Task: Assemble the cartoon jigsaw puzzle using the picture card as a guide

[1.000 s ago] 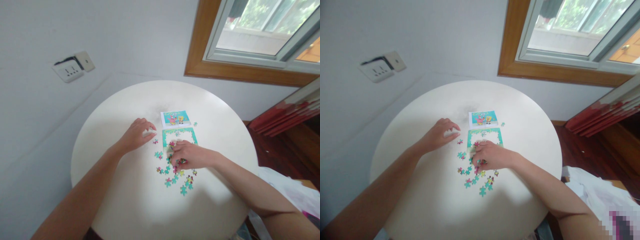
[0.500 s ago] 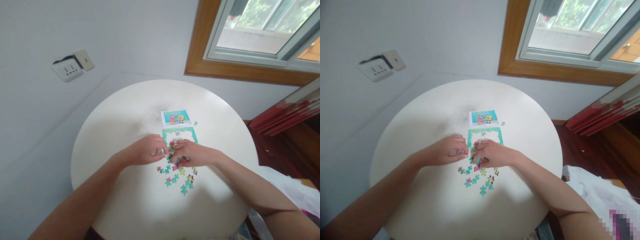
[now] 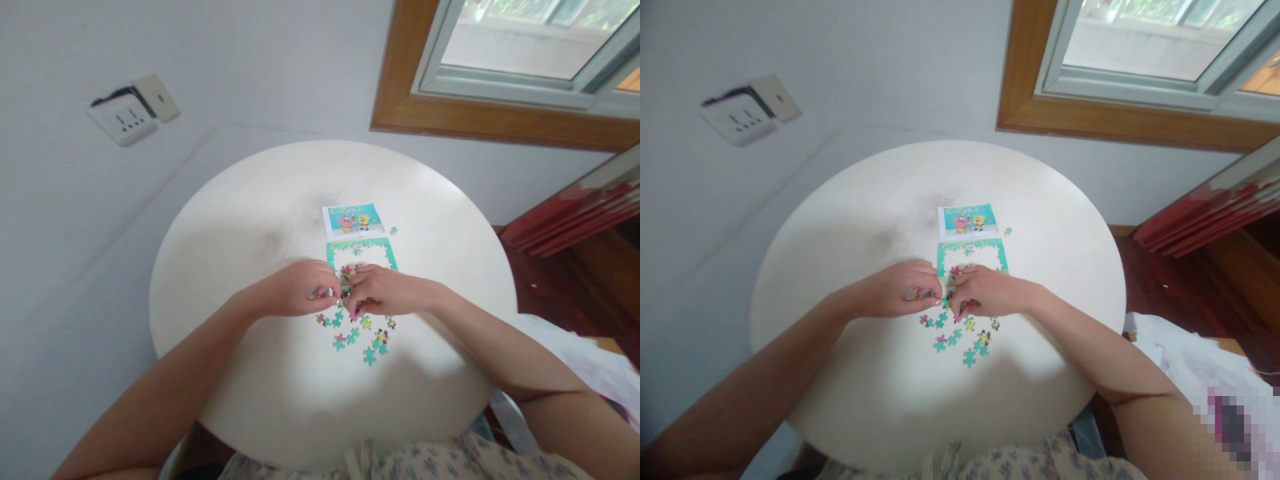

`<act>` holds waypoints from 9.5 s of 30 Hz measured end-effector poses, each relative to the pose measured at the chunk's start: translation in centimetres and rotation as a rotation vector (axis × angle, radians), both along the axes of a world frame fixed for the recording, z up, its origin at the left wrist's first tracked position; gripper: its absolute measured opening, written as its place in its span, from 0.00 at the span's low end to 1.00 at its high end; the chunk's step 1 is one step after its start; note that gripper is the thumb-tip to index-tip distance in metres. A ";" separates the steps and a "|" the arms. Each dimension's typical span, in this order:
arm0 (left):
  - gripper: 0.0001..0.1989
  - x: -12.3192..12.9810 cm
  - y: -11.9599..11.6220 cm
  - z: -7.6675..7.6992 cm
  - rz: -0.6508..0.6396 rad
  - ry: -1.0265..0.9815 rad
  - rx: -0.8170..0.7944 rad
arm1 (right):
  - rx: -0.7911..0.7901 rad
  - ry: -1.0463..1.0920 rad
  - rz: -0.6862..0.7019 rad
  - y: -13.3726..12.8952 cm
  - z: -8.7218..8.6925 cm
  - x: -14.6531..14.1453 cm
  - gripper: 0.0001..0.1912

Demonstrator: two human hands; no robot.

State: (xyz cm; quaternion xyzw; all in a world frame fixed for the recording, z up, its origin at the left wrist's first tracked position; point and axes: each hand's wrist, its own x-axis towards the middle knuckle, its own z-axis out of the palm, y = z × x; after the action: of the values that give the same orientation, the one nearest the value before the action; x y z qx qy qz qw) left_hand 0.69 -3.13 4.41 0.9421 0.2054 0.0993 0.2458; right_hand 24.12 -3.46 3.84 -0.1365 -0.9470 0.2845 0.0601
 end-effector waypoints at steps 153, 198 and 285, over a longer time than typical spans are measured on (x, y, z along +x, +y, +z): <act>0.14 -2.1 3.2 -1.8 0.313 -0.071 0.283 | 0.355 -0.112 -0.630 1.0 -1.0 0.3 0.08; 0.10 -1.5 1.1 -0.9 0.159 0.155 0.104 | 0.039 0.033 -0.268 1.0 1.3 1.7 0.10; 0.09 -1.4 1.6 -0.3 0.123 0.025 0.038 | -0.205 -0.247 -0.181 0.4 3.1 3.4 0.12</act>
State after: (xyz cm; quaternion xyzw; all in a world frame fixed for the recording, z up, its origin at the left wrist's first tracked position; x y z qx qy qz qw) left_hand -0.72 -1.53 4.08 0.9333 0.2641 0.1065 0.2188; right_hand 27.47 -3.01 6.97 -0.2607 -0.8971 0.3539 -0.0455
